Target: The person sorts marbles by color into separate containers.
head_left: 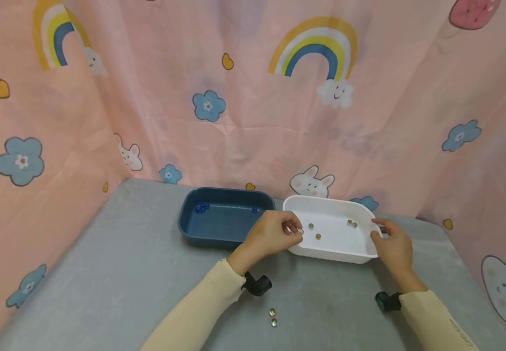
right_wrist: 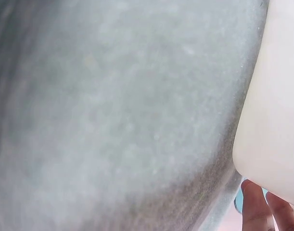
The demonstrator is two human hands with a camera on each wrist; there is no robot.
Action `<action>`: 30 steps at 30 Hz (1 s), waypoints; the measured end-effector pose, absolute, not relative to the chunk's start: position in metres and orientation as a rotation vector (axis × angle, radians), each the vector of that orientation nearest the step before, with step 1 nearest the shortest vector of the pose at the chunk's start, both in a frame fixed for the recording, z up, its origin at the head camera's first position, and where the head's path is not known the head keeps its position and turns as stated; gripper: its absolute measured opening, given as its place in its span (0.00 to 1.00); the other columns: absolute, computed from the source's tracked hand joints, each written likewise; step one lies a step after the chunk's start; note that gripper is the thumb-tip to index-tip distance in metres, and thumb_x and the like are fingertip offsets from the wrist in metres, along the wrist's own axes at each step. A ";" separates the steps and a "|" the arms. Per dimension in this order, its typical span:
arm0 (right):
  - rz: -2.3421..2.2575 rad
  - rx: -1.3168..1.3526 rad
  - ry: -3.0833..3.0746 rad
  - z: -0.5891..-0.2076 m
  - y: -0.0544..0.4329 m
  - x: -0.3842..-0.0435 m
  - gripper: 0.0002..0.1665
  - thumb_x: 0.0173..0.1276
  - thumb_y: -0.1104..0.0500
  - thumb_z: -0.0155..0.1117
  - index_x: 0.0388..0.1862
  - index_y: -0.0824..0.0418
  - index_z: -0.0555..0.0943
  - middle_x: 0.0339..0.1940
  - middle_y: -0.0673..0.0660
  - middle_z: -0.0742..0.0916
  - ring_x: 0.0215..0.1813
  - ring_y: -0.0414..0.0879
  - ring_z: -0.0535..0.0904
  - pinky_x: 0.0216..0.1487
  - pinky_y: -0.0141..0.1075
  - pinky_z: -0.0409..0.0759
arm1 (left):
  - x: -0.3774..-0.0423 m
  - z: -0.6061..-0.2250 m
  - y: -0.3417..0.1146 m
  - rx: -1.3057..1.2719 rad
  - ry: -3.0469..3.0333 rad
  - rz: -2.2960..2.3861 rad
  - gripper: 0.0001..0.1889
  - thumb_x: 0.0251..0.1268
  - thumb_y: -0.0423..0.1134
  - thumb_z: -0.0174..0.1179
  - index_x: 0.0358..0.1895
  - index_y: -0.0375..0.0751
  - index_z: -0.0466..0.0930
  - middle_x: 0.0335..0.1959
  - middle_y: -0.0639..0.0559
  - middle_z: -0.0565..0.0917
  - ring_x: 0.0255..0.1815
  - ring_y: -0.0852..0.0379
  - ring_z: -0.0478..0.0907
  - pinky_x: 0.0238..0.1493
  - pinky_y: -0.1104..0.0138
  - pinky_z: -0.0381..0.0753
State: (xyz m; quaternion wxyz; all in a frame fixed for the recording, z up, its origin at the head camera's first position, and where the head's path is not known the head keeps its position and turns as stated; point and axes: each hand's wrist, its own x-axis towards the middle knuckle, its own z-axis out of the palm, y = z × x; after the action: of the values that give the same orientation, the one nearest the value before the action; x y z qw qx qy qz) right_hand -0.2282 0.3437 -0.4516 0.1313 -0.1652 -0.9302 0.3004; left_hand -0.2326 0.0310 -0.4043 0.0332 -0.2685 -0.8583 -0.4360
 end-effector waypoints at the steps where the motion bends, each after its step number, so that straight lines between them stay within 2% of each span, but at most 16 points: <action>1: 0.870 -0.479 -2.702 -0.452 0.344 -0.228 0.23 0.69 0.60 0.56 0.63 0.61 0.76 0.55 0.71 0.81 0.45 0.59 0.77 0.27 0.30 0.72 | -0.236 -0.404 0.033 -0.836 -2.641 -1.332 0.03 0.52 0.40 0.65 0.30 0.56 0.83 0.24 0.66 0.82 0.27 0.70 0.74 0.27 0.76 0.73; 10: 0.866 -0.492 -2.694 -0.452 0.343 -0.227 0.23 0.69 0.60 0.56 0.62 0.62 0.76 0.55 0.72 0.81 0.45 0.60 0.77 0.27 0.31 0.72 | -0.259 -0.409 0.053 -0.871 -2.707 -1.156 0.05 0.57 0.40 0.63 0.36 0.50 0.85 0.28 0.62 0.84 0.28 0.69 0.74 0.28 0.77 0.71; 15: 0.864 -0.498 -2.685 -0.453 0.342 -0.227 0.23 0.69 0.60 0.56 0.62 0.62 0.76 0.55 0.72 0.81 0.45 0.60 0.77 0.26 0.30 0.72 | -0.270 -0.412 0.062 -0.891 -2.774 -1.081 0.05 0.58 0.37 0.63 0.37 0.49 0.85 0.31 0.59 0.85 0.30 0.67 0.75 0.29 0.77 0.72; 24: 0.861 -0.500 -2.687 -0.452 0.342 -0.227 0.23 0.68 0.60 0.56 0.62 0.62 0.76 0.56 0.71 0.81 0.46 0.62 0.78 0.27 0.31 0.73 | -0.289 -0.414 0.077 -0.965 -2.856 -1.088 0.06 0.59 0.37 0.63 0.39 0.49 0.85 0.31 0.62 0.83 0.33 0.67 0.75 0.33 0.78 0.72; 27: 0.863 -0.504 -2.691 -0.452 0.342 -0.227 0.23 0.68 0.60 0.56 0.62 0.62 0.76 0.55 0.72 0.81 0.46 0.61 0.78 0.27 0.31 0.73 | -0.293 -0.414 0.081 -0.987 -2.882 -1.031 0.06 0.60 0.39 0.64 0.39 0.50 0.84 0.31 0.64 0.82 0.33 0.68 0.75 0.32 0.78 0.72; 30: 0.868 -0.496 -2.693 -0.453 0.342 -0.228 0.23 0.68 0.61 0.56 0.62 0.63 0.76 0.56 0.72 0.80 0.46 0.61 0.77 0.27 0.31 0.73 | -0.297 -0.416 0.084 -0.979 -2.932 -0.973 0.05 0.60 0.40 0.64 0.39 0.51 0.84 0.31 0.64 0.80 0.31 0.67 0.75 0.25 0.76 0.74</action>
State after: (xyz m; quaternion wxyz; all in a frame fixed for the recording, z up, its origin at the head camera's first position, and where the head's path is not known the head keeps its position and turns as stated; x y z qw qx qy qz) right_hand -0.2276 0.3424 -0.4525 0.1343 -0.1712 -0.9290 0.2993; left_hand -0.2968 0.0842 -0.4158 -0.0495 -0.3017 -0.9036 -0.2999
